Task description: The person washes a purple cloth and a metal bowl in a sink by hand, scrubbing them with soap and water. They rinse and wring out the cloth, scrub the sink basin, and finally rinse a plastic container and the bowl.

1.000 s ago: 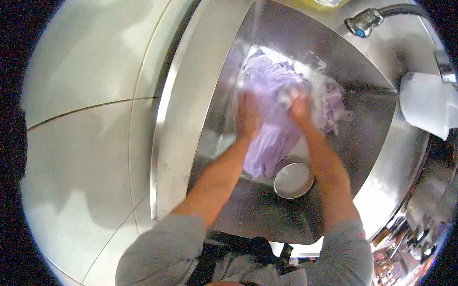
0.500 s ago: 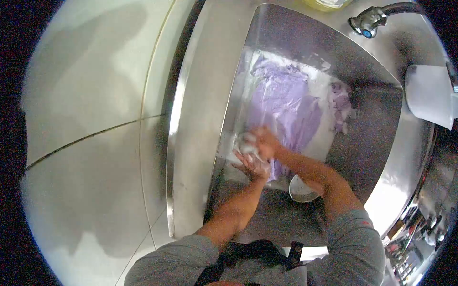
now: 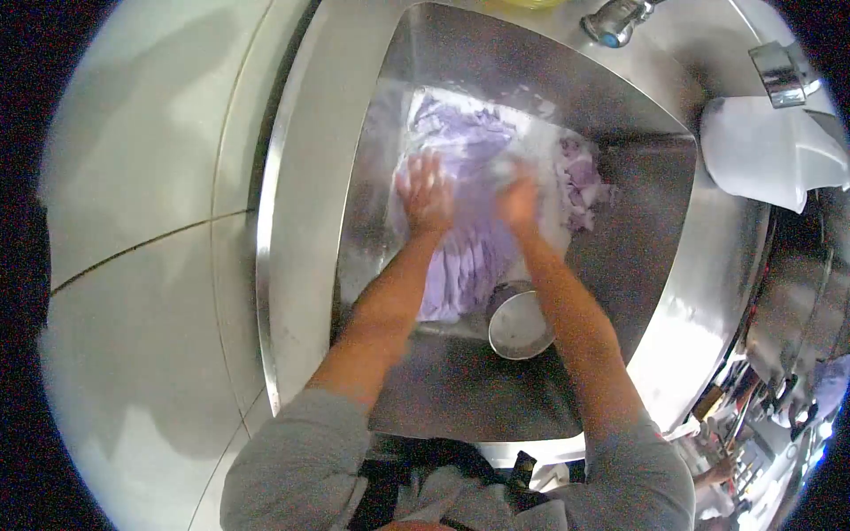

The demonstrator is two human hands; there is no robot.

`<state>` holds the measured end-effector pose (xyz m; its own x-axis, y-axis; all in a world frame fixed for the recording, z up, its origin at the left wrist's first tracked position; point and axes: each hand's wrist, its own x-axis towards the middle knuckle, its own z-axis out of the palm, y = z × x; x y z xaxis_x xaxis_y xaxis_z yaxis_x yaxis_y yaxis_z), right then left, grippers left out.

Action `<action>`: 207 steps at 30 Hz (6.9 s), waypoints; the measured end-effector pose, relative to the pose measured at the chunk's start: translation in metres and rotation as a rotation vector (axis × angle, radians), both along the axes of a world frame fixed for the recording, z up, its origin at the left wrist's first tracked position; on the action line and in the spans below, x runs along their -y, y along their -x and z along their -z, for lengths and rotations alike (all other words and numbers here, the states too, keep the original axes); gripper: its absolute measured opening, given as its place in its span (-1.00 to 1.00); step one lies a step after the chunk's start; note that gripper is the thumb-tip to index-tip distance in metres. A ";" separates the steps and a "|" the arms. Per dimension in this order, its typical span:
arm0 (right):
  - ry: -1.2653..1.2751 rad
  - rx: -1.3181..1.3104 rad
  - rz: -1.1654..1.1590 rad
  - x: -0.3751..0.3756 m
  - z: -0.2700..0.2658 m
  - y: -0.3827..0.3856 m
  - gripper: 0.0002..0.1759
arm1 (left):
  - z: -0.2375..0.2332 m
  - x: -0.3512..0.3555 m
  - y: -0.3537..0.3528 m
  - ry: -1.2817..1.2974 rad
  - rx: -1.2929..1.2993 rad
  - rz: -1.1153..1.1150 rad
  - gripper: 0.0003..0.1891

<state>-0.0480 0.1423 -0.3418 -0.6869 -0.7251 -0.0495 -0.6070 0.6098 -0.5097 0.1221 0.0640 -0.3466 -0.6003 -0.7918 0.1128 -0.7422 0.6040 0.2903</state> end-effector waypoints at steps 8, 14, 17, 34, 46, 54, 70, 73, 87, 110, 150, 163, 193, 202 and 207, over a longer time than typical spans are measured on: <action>-0.589 0.194 -0.301 0.012 -0.001 -0.030 -0.48 | -0.009 -0.118 -0.088 -0.117 0.374 -0.300 -0.27; -0.388 -0.187 -0.985 0.068 -0.026 -0.050 -0.44 | -0.027 -0.121 -0.072 -0.426 0.354 -0.388 -0.29; -0.099 -0.033 -0.674 0.018 0.023 -0.106 -0.43 | -0.003 -0.136 -0.084 -0.201 0.166 -0.322 -0.27; 0.222 0.386 0.108 0.084 -0.053 -0.052 -0.56 | 0.019 -0.093 -0.001 -0.239 -0.128 -0.069 -0.27; -0.529 -0.294 -0.609 0.003 0.005 -0.002 -0.27 | -0.014 -0.063 -0.062 -0.150 0.126 -0.183 -0.38; -0.158 0.107 -0.525 -0.027 0.025 0.003 -0.42 | -0.007 -0.100 -0.075 -0.187 0.184 -0.336 -0.36; -0.368 -0.076 -0.484 0.041 0.001 -0.019 -0.36 | -0.009 -0.104 -0.075 -0.261 0.188 -0.391 -0.30; -0.332 -0.156 -0.204 0.034 -0.031 0.001 -0.42 | -0.008 -0.110 -0.071 -0.229 0.121 -0.479 -0.30; 0.196 0.107 0.063 -0.062 -0.030 0.006 -0.54 | -0.028 -0.047 0.022 -0.165 0.045 -0.298 -0.35; -0.363 -0.127 -0.928 0.045 -0.002 -0.126 -0.40 | -0.016 -0.161 -0.064 -0.429 0.235 -0.744 -0.17; -0.230 -0.043 -0.805 0.017 0.090 -0.044 -0.53 | -0.011 -0.114 -0.078 -0.306 0.307 -0.317 -0.33; -0.139 -0.073 -0.488 0.055 0.060 -0.080 -0.41 | -0.011 -0.136 -0.074 -0.189 0.217 -0.336 -0.21; -0.088 0.305 -0.653 0.036 0.022 -0.140 -0.40 | -0.031 0.122 0.090 -0.504 0.271 -0.020 -0.70; 0.135 0.416 -0.643 0.001 0.077 -0.177 -0.34 | -0.021 0.118 0.087 -0.376 0.350 0.048 -0.66; -0.175 0.413 -0.570 -0.008 -0.023 -0.202 -0.49 | -0.030 0.107 0.078 -0.266 0.383 0.120 -0.72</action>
